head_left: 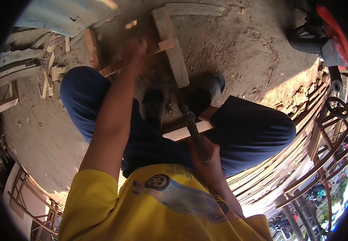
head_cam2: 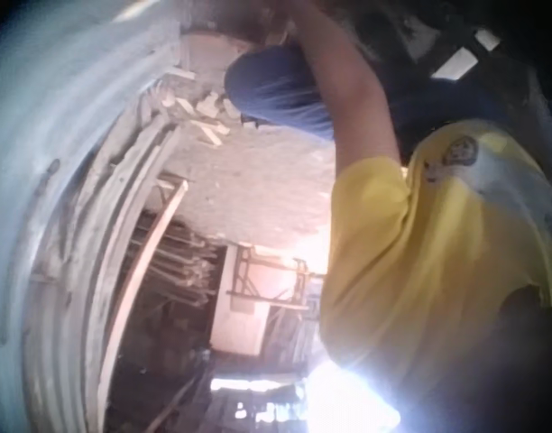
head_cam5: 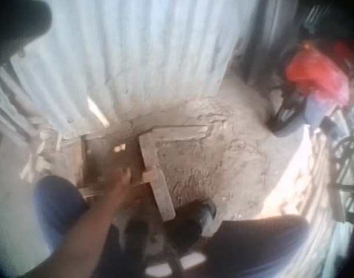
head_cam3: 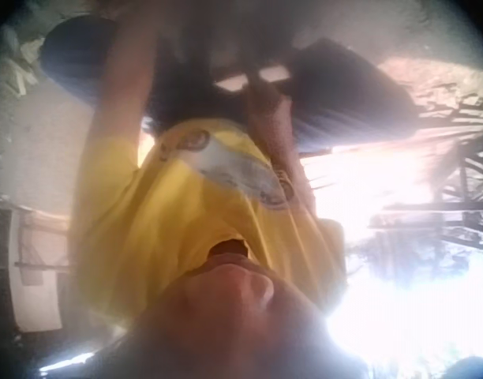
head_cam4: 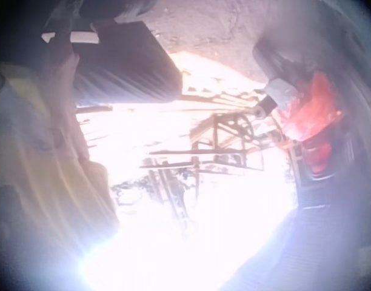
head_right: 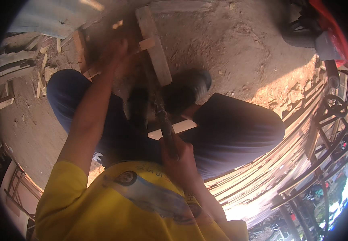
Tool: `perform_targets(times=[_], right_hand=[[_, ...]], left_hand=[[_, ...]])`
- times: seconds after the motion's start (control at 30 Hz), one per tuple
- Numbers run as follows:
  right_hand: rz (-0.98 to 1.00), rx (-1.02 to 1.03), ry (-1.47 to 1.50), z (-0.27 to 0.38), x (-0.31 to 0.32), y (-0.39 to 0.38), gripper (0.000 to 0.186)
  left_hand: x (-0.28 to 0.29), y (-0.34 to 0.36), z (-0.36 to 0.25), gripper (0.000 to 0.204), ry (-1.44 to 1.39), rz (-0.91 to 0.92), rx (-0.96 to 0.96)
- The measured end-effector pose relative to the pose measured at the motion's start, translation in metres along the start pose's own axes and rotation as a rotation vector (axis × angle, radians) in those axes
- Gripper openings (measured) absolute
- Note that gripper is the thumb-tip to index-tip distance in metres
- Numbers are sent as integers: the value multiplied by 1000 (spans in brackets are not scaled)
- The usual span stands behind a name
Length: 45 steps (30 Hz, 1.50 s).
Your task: The person sits on the ground and uses a hand saw to cut a small wooden plank that is held in place by a wooden frame. After cutting, the person lifts the plank to inspect the cut sections.
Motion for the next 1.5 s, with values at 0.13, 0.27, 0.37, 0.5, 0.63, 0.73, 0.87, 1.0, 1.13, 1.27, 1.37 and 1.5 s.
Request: perform_targets(times=[0.13, 0.27, 0.37, 0.5, 0.63, 0.73, 0.87, 1.0, 1.13, 1.27, 1.37, 1.5], right_hand=[[-126, 200, -144, -21, 36, -48, 10], [-54, 96, 7, 2, 13, -9, 8], [-54, 93, 34, 0, -2, 7, 7], [-113, 237, -128, -6, 28, -44, 7], [-50, 66, 34, -3, -3, 7, 7], [-83, 82, 66, 8, 0, -5, 7], [-131, 139, -67, -9, 24, -53, 7], [-73, 87, 63, -3, 15, -16, 7], [-145, 160, 31, -9, 16, -30, 7], [-149, 147, -59, -15, 32, -49, 8], [-3, 26, 96, -7, 6, -6, 7], [-144, 116, 38, -6, 8, -20, 8]], left_hand=[[5, -6, 2, 51, 25, 32, 51], [-25, 12, 20, 50, 45, 49, 49], [-8, 2, 1, 51, 31, 53, -7], [-14, 10, 19, 51, 94, 40, 54], [-20, 2, 12, 51, 30, 33, 16], [-8, 9, 6, 52, 53, -41, -45], [-13, 7, 17, 52, 78, 31, 69], [-10, 0, 7, 51, 102, 49, 46], [-3, 0, 5, 52, 32, 24, 21], [-4, -3, 15, 52, 15, 24, 74], [-16, 7, 15, 52, 53, 47, 35], [-8, 8, 7, 54, 106, -42, -43]])
Point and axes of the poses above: each hand's wrist, its own y-axis towards the middle knuckle, its own x-axis out of the back of the hand, z = x × y, the point moved 8 cm from there along y, towards the middle knuckle, and after that the axes turned 7 degrees about -z, right-handed, at the moved point
